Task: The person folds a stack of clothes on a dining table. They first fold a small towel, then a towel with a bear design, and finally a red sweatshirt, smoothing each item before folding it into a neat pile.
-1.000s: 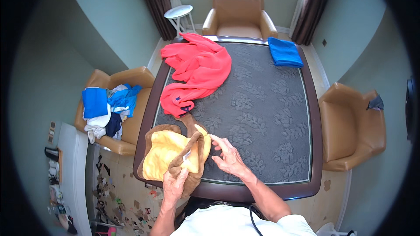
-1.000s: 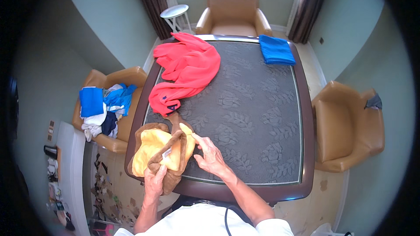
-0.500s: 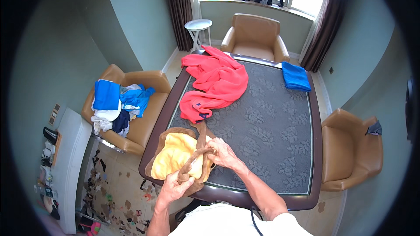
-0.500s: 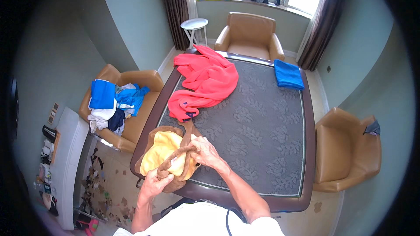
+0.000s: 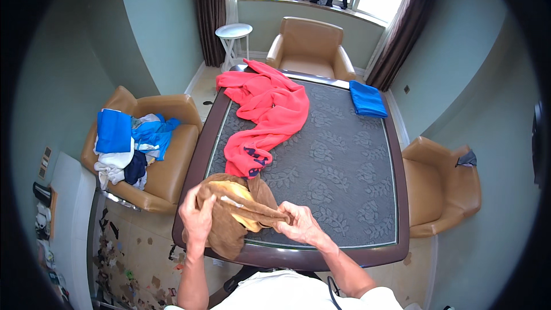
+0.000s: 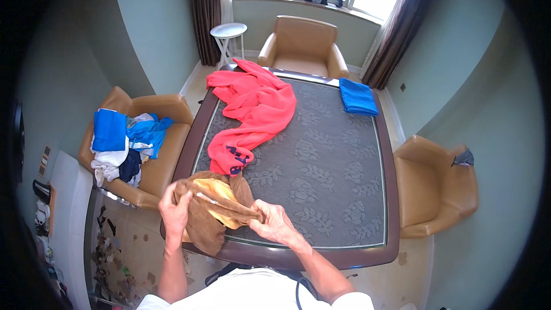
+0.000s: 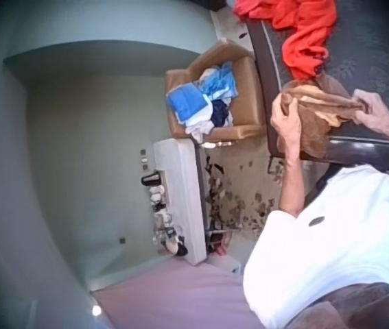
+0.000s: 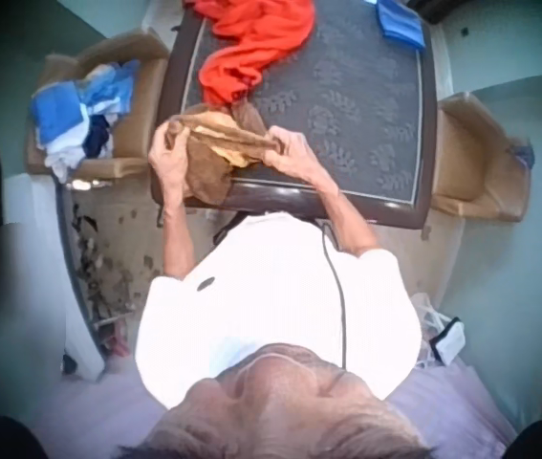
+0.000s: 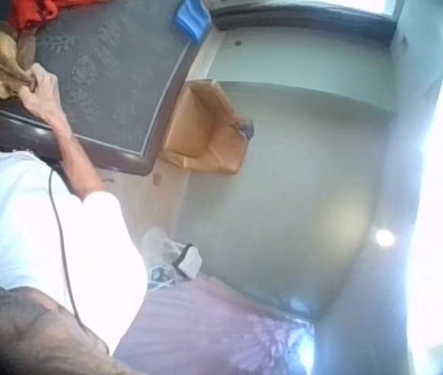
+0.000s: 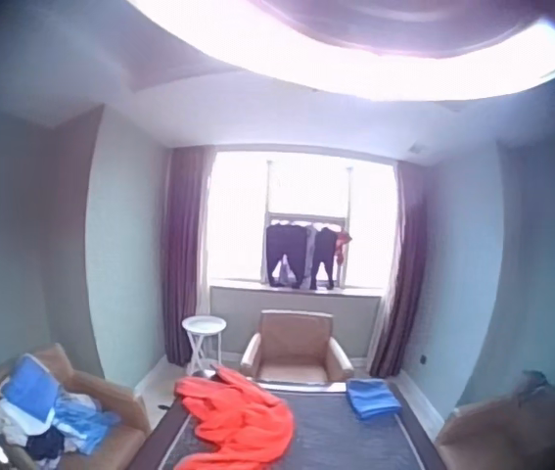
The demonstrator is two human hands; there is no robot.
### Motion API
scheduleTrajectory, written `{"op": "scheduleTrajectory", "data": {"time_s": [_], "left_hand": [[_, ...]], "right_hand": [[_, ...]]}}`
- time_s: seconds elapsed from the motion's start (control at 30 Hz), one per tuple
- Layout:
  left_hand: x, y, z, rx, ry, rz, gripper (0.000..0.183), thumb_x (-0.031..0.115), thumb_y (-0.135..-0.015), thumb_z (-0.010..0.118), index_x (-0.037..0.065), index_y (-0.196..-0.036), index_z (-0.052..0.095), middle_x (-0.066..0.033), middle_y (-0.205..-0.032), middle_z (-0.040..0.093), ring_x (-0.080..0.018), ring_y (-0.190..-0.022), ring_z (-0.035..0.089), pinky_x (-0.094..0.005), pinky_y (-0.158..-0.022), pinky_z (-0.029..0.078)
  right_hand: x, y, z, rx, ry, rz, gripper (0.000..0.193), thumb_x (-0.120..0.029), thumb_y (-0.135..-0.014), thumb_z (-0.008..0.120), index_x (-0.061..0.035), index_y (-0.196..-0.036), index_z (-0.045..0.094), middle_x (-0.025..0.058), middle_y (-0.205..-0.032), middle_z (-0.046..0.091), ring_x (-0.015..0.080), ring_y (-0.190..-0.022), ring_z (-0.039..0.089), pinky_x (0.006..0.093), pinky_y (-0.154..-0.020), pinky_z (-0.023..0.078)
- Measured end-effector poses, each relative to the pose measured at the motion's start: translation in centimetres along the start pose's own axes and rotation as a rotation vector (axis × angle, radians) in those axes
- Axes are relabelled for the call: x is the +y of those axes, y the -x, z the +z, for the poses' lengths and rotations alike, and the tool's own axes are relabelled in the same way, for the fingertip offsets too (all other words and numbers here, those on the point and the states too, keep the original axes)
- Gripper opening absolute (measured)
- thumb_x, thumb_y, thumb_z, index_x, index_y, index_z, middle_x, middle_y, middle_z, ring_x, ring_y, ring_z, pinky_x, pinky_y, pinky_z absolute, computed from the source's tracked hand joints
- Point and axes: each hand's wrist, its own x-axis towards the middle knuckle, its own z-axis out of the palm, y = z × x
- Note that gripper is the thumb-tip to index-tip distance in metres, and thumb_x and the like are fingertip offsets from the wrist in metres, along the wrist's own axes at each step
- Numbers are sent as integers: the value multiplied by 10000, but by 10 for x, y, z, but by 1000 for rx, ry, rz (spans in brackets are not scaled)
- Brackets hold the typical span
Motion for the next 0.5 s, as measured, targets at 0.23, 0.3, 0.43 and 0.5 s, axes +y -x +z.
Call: {"op": "scheduleTrajectory", "data": {"time_s": [0.23,0.3,0.43,0.5], "left_hand": [[91,-57,41,4,62,376,309,-57,-836,731,-4,-1139,698,-108,-1002,702,-216,-915,693,-324,-822,547],[124,-60,53,-8,46,478,285,-63,-845,728,-16,-1125,703,-119,-1029,707,-214,-925,698,-321,-835,550],[167,-60,101,-56,114,563,262,-68,-847,723,-10,-1102,720,-137,-1033,729,-248,-936,712,-340,-866,557],[178,-55,137,-112,132,585,279,-71,-830,721,0,-1100,724,-136,-1015,735,-276,-937,715,-360,-873,560]], "right_hand": [[-60,44,-7,-176,-520,9,214,-104,-892,726,-14,-1033,593,16,-893,654,75,-770,607,262,-690,508],[-70,54,-18,-248,-628,-59,236,-81,-903,721,-13,-1069,568,12,-921,645,68,-760,603,242,-676,500],[-66,73,-47,-235,-812,-55,343,-87,-883,716,8,-1176,567,26,-932,643,60,-710,590,217,-632,507],[-62,89,-64,-181,-890,-32,459,-97,-864,720,34,-1266,541,50,-956,649,71,-703,603,223,-616,521]]}}
